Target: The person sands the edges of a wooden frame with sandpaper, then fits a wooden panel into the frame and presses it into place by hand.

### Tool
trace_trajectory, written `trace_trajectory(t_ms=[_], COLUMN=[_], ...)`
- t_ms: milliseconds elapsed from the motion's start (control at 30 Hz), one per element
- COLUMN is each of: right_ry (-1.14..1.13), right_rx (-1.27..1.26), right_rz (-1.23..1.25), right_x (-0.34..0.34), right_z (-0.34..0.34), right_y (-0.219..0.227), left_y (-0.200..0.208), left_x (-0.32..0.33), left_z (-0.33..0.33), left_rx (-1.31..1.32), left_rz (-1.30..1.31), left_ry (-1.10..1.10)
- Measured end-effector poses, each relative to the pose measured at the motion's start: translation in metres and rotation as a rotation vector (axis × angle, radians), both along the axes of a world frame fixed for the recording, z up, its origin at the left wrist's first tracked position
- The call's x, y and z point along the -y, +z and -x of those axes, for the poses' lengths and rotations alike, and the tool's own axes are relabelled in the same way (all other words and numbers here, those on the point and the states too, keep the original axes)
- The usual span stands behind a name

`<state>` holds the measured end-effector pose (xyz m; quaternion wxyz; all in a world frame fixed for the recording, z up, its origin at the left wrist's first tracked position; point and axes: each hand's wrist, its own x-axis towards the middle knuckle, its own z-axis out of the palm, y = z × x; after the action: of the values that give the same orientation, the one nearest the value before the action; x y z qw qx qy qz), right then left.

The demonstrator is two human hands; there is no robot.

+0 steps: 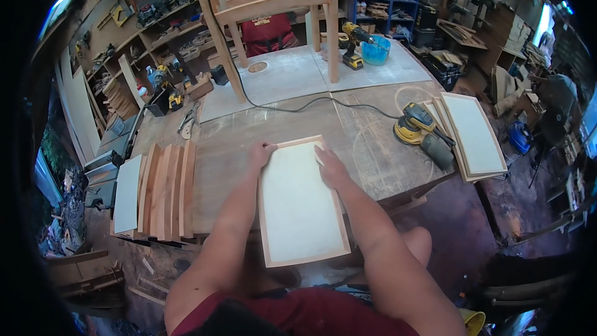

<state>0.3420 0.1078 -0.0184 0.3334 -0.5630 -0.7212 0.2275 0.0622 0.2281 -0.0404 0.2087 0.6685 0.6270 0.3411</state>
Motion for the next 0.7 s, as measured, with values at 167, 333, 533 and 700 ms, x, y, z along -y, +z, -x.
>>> trace_trajectory(t_ms=[167,333,533,700], right_ry=[-0.017,-0.025,-0.019,0.000], right_rx=[0.029,0.025,0.053,0.061], right_rz=[0.024,-0.014,-0.006,-0.034], right_x=[0.000,0.000,-0.004,-0.005], right_z=[0.001,0.003,0.002,0.002], right_y=[0.003,-0.001,-0.002,-0.007], left_y=[-0.004,-0.011,-0.014,-0.006], left_x=[-0.007,-0.004,0.003,0.007], left_z=[0.018,0.055,0.056,0.054], left_rx=[0.049,0.017,-0.105,-0.097], left_rz=[0.055,-0.084,-0.019,0.029], left_ry=[0.011,0.028,0.124,0.168])
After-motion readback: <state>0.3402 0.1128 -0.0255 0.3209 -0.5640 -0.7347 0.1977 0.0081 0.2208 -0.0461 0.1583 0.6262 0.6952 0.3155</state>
